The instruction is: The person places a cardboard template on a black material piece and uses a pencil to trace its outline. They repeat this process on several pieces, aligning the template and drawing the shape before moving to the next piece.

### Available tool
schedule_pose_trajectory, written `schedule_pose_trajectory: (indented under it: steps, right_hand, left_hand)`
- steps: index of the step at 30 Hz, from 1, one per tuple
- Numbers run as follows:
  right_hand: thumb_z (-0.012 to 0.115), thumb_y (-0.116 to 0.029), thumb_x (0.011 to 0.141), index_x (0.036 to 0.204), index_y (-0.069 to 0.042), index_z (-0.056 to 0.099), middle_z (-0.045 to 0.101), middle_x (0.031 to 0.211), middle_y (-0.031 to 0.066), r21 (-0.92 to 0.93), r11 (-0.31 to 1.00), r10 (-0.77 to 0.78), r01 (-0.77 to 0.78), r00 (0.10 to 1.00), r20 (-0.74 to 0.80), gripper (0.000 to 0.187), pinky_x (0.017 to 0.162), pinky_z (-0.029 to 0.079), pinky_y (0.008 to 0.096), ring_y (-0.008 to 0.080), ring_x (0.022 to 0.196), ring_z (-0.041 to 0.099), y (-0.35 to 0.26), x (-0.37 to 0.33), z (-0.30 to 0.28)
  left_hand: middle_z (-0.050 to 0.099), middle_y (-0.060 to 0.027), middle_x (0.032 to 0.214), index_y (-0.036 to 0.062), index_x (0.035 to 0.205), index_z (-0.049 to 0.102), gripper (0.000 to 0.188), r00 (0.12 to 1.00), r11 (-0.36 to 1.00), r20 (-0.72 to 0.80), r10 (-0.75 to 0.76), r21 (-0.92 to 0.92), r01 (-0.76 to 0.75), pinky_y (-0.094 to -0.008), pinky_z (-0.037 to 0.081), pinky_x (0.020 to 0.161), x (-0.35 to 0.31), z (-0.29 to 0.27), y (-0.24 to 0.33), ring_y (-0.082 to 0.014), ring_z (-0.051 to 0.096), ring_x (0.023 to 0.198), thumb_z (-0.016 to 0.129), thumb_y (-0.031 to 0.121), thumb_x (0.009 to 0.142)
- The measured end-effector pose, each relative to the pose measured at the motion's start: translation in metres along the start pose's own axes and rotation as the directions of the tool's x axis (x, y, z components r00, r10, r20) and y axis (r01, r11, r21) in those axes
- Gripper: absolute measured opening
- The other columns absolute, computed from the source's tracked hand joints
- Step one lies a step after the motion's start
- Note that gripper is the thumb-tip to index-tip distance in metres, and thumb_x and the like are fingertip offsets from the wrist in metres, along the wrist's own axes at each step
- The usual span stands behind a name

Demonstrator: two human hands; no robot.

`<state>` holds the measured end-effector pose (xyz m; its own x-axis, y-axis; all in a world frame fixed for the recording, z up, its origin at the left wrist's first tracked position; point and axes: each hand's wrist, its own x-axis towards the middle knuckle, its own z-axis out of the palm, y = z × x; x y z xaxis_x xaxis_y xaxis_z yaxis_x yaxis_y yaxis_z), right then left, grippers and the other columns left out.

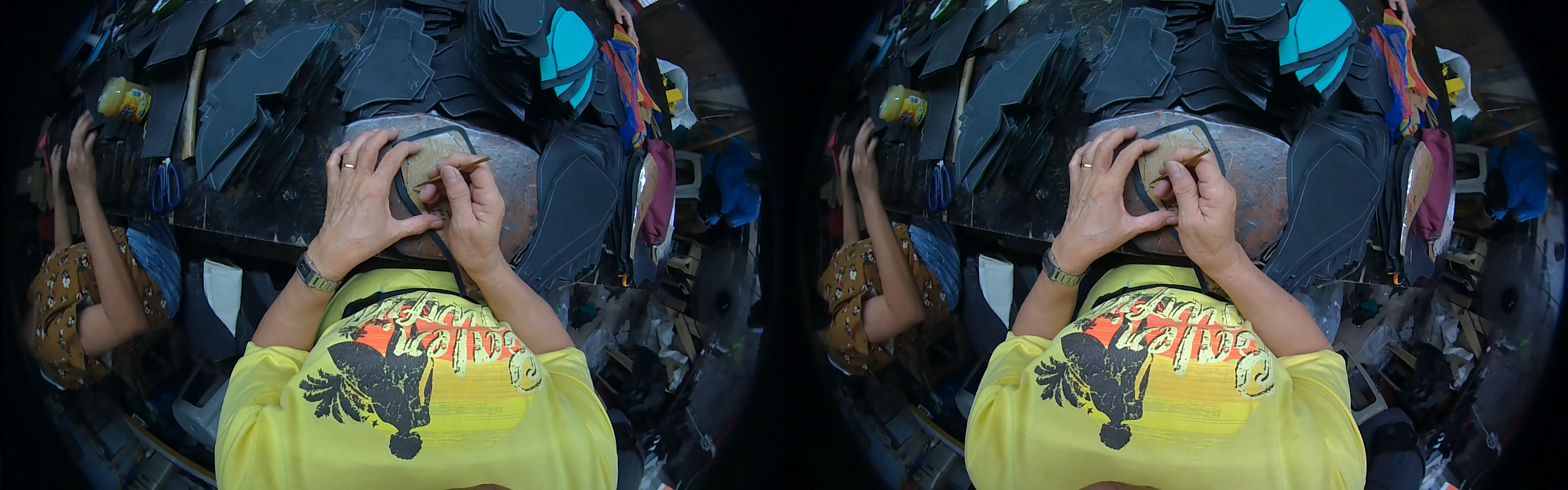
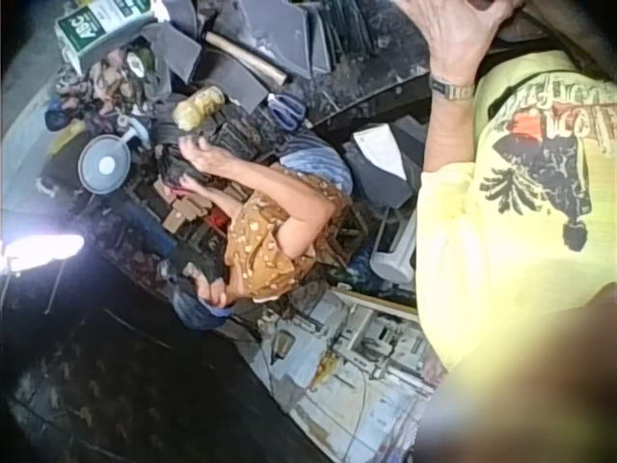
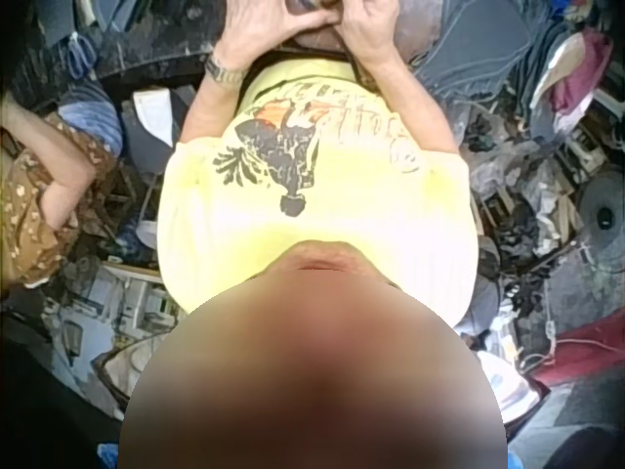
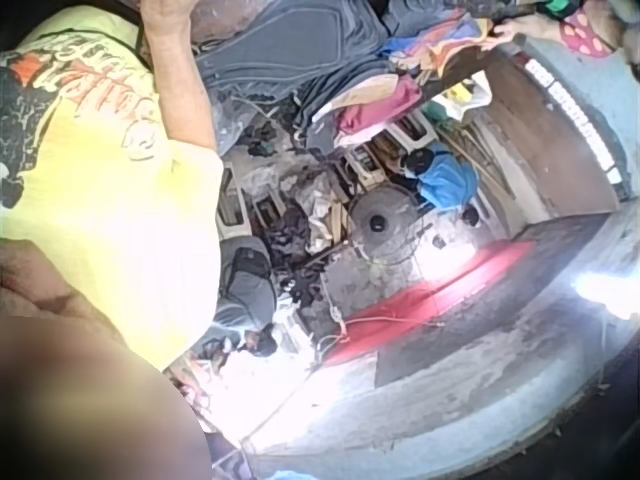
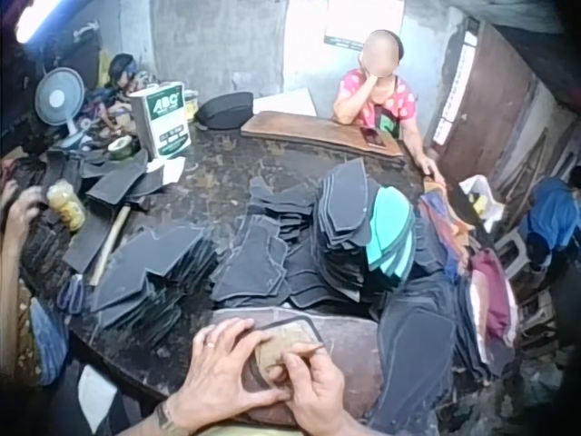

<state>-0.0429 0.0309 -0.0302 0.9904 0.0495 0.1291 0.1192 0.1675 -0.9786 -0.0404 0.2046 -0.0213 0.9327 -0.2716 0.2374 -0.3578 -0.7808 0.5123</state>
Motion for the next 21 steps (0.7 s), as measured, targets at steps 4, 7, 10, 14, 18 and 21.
schedule_pose_trajectory:
  steps: [4, 7, 10, 14, 18, 21]
  right_hand:
    - [0.056, -0.014, 0.111, 0.115, -0.001, 0.062, 0.067, 0.090, 0.0013, 0.004, 1.000, 0.000, 0.000, 1.000, 0.018, 0.015, 0.071, 0.054, 0.0208, 0.0054, 0.080, 0.064, 0.0007, 0.0000, -0.0008]
    - [0.056, -0.014, 0.111, 0.116, -0.001, 0.062, 0.067, 0.090, 0.0015, 0.004, 1.000, 0.007, -0.007, 1.000, 0.021, 0.015, 0.071, 0.053, 0.0207, 0.0055, 0.080, 0.065, 0.0001, 0.0000, -0.0008]
    - [0.056, -0.014, 0.111, 0.116, -0.001, 0.062, 0.067, 0.091, 0.0017, 0.027, 0.999, 0.021, -0.021, 1.000, 0.013, 0.015, 0.072, 0.053, 0.0206, 0.0056, 0.081, 0.064, -0.0003, 0.0003, -0.0010]
    - [0.056, -0.014, 0.111, 0.116, -0.001, 0.062, 0.067, 0.091, 0.0020, 0.060, 0.998, 0.016, -0.016, 1.000, 0.007, 0.015, 0.073, 0.054, 0.0208, 0.0059, 0.082, 0.065, 0.0006, 0.0010, -0.0008]
    - [0.056, -0.013, 0.110, 0.116, -0.001, 0.063, 0.067, 0.092, 0.0021, 0.032, 0.999, 0.014, -0.015, 1.000, 0.022, 0.015, 0.073, 0.054, 0.0213, 0.0065, 0.082, 0.066, 0.0022, 0.0004, 0.0000]
    - [0.056, -0.012, 0.110, 0.116, -0.001, 0.063, 0.068, 0.092, 0.0022, -0.013, 1.000, 0.001, 0.000, 1.000, 0.026, 0.014, 0.073, 0.055, 0.0218, 0.0071, 0.082, 0.066, 0.0028, 0.0007, -0.0001]
  left_hand:
    - [0.047, -0.0129, 0.150, 0.0170, 0.144, 0.057, 0.093, 1.000, 1.000, 0.001, -0.004, -0.005, 0.004, -0.0566, 0.022, 0.122, -0.0007, 0.0008, -0.0009, -0.0351, 0.039, 0.145, 0.092, 0.055, 0.066]
    - [0.047, -0.0129, 0.150, 0.0168, 0.144, 0.057, 0.093, 1.000, 1.000, -0.001, -0.003, -0.007, 0.003, -0.0565, 0.023, 0.122, -0.0008, 0.0011, -0.0008, -0.0350, 0.039, 0.145, 0.092, 0.055, 0.066]
    - [0.047, -0.0130, 0.150, 0.0167, 0.144, 0.057, 0.094, 1.000, 1.000, 0.001, -0.005, -0.008, 0.005, -0.0563, 0.023, 0.122, -0.0008, 0.0007, -0.0008, -0.0351, 0.039, 0.145, 0.092, 0.055, 0.066]
    - [0.047, -0.0131, 0.149, 0.0167, 0.144, 0.056, 0.094, 1.000, 1.000, -0.001, -0.003, -0.009, 0.003, -0.0561, 0.022, 0.122, -0.0009, 0.0007, -0.0007, -0.0349, 0.039, 0.145, 0.092, 0.054, 0.066]
    - [0.047, -0.0131, 0.149, 0.0170, 0.144, 0.056, 0.094, 1.000, 1.000, -0.004, 0.000, -0.007, 0.000, -0.0563, 0.022, 0.122, -0.0010, 0.0011, -0.0012, -0.0348, 0.039, 0.145, 0.092, 0.054, 0.066]
    - [0.047, -0.0131, 0.149, 0.0172, 0.144, 0.056, 0.093, 1.000, 1.000, -0.006, 0.002, -0.012, -0.002, -0.0565, 0.022, 0.122, -0.0004, 0.0016, -0.0016, -0.0347, 0.039, 0.145, 0.092, 0.054, 0.066]
